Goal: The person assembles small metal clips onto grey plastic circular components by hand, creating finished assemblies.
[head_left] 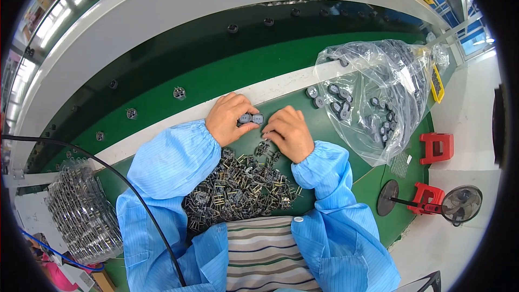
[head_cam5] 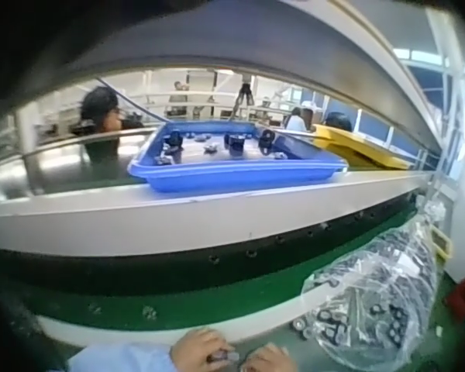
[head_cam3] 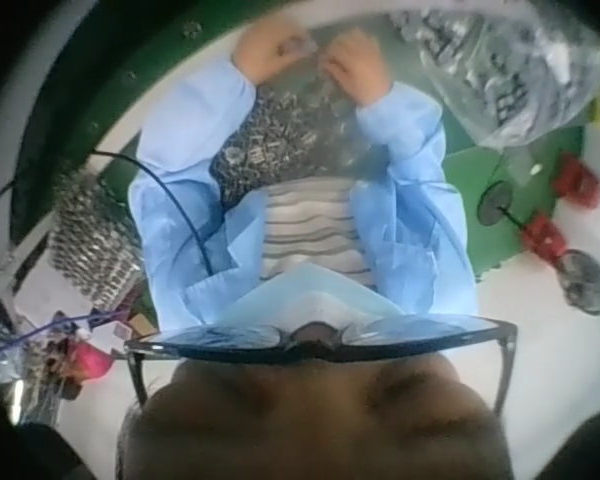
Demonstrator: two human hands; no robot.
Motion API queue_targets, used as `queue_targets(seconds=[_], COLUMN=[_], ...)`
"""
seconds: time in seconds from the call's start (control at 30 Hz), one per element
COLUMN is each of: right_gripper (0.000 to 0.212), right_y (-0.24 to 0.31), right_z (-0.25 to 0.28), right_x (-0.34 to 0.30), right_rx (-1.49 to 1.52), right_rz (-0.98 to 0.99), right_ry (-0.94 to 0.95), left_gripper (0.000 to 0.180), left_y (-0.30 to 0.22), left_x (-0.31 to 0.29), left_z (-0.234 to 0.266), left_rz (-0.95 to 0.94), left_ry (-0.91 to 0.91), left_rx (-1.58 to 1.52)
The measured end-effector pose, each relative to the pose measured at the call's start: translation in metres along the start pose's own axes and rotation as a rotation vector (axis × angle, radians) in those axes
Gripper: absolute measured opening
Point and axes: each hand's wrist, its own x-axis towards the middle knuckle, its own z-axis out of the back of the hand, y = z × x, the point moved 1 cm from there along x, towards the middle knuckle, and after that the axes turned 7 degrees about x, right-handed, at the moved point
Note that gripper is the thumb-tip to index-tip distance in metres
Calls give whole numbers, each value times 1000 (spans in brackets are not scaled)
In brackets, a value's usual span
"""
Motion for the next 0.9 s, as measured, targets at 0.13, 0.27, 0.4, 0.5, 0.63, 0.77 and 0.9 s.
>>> queue_targets(seconds=[0.13, 0.27, 0.4, 0.5, 0.63, 0.77, 0.9], right_gripper=[11, 11, 12, 16, 20, 23, 22], right_y=[-5, -6, -12, -11, -2, -5, -8], right_z=[3, -5, -11, -14, -14, -18, -18], right_x=[9, 17, 22, 23, 25, 24, 22], right_rx=[259, 194, 118, 59, -119, -86, -83], right_rz=[-224, -214, -123, -46, 70, 91, 81], right_ry=[-208, -145, -181, -176, -183, -198, -186], left_gripper=[35, 36, 37, 34, 33, 33, 32], left_y=[-3, -2, 0, 0, 1, -2, -1], left_x=[-1, -1, -1, -2, -3, -4, -3], left_z=[0, 0, -4, -4, -6, -4, -7], left_rz=[-13, 7, -12, -15, -2, -3, 21], left_ry=[36, 55, 30, 36, 37, 25, 48], left_rx=[3, 1, 7, 3, 0, 7, 6])
